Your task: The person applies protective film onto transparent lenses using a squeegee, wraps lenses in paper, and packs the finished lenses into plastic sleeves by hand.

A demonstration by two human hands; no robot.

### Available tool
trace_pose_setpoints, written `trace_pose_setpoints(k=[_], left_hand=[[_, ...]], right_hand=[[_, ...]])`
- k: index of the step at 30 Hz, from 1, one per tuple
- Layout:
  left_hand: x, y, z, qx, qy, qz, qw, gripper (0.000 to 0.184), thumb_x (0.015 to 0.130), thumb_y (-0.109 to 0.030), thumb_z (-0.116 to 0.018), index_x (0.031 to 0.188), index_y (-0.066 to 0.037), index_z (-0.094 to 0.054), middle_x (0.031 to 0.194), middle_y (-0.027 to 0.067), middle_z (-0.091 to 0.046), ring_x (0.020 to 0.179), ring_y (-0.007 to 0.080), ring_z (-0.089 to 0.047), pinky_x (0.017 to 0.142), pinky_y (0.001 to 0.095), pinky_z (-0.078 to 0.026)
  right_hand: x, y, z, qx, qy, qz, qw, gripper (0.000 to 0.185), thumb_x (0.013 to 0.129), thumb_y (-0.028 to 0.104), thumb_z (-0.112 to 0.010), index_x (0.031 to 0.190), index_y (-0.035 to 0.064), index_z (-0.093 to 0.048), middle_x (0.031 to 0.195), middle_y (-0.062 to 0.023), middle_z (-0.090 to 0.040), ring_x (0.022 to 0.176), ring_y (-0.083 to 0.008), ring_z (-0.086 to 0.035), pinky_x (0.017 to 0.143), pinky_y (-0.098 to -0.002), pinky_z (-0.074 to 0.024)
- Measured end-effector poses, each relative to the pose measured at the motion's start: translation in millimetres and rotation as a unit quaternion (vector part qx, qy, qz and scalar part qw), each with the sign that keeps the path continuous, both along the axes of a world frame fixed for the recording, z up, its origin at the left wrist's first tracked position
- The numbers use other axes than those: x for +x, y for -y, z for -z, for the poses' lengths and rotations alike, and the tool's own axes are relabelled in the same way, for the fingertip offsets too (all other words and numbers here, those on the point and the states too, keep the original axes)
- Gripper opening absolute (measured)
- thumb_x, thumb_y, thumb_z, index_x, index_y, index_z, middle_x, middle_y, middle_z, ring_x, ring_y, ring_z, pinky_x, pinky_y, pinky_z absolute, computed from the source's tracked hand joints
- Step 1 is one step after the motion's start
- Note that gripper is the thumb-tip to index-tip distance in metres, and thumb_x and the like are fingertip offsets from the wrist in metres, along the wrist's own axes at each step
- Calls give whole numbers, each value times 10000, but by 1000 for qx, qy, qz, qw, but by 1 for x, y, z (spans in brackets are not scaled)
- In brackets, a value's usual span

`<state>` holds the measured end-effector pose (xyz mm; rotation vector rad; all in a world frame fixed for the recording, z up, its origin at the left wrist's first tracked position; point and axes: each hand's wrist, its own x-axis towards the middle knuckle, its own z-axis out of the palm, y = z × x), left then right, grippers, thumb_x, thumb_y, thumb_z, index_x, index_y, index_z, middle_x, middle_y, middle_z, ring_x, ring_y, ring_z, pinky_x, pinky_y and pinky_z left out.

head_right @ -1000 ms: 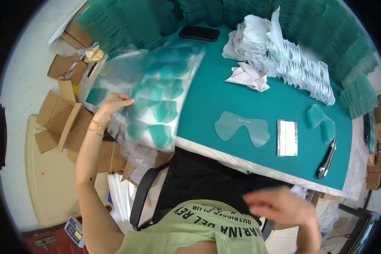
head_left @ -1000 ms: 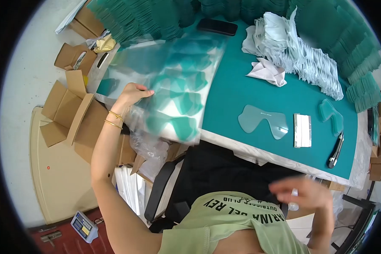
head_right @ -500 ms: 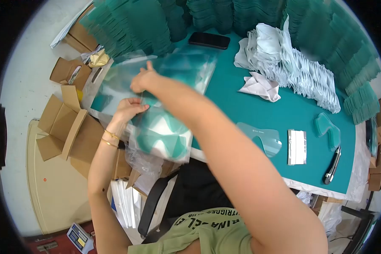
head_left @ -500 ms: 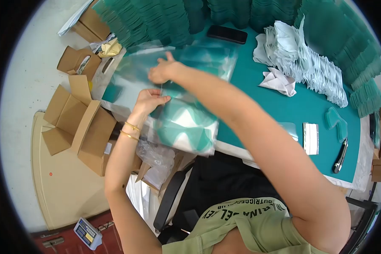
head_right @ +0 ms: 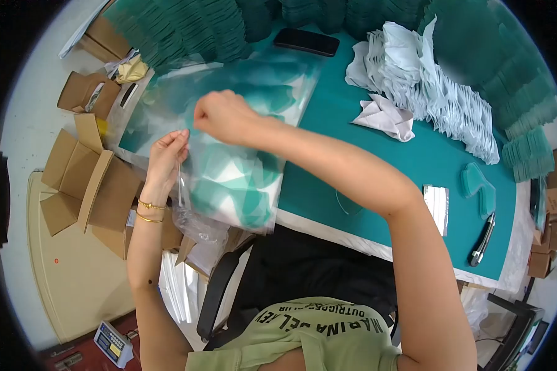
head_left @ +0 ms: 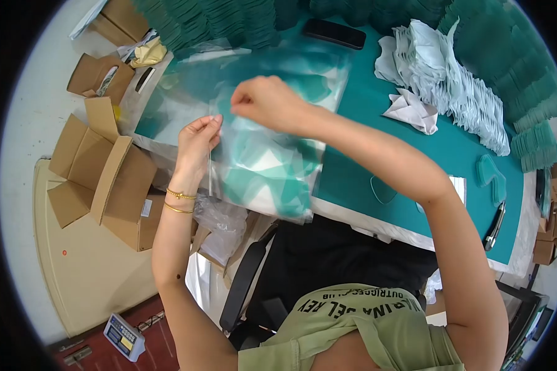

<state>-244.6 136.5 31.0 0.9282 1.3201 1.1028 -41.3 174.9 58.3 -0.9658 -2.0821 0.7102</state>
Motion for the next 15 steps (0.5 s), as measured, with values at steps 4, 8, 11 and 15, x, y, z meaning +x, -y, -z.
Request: trace_pose_setpoints(k=[4, 8, 11, 15], left_hand=[[9, 6, -6, 62, 111, 46, 991, 106, 908, -85, -620, 969, -2, -646, 888, 26, -663, 811, 71, -595, 716, 203, -475], [1, 1, -2, 75, 100, 78, 989, 150, 915, -102, -614, 997, 21, -637, 903, 54, -669, 849, 91, -614, 758, 205, -491], [-1, 5, -8, 54, 136, 99, 984, 166, 914, -113, -619, 1008, 22, -637, 918, 63, -675, 852, 90, -616, 736, 204, -493], [-4, 1, -6, 75, 139, 98, 983, 173, 924, -124, -604, 1016, 19, -636, 938, 79, -679, 861, 101, -624, 743, 210, -506]], right_hand=[[-9, 17, 8, 49, 29, 22, 998, 280, 739, 212, -725, 853, -39, -675, 827, -191, -673, 776, -332, -657, 682, -399, -521], [-14, 23, -8, 23, 84, 40, 995, 280, 716, 215, -742, 756, -41, -637, 772, -213, -643, 736, -370, -638, 638, -439, -507], [-14, 29, -10, 78, 73, 49, 993, 304, 713, 221, -749, 699, -43, -598, 760, -211, -634, 735, -378, -634, 621, -460, -501], [-14, 25, -6, 101, 47, 79, 991, 290, 719, 215, -749, 756, -48, -633, 789, -214, -644, 744, -378, -636, 636, -456, -507]])
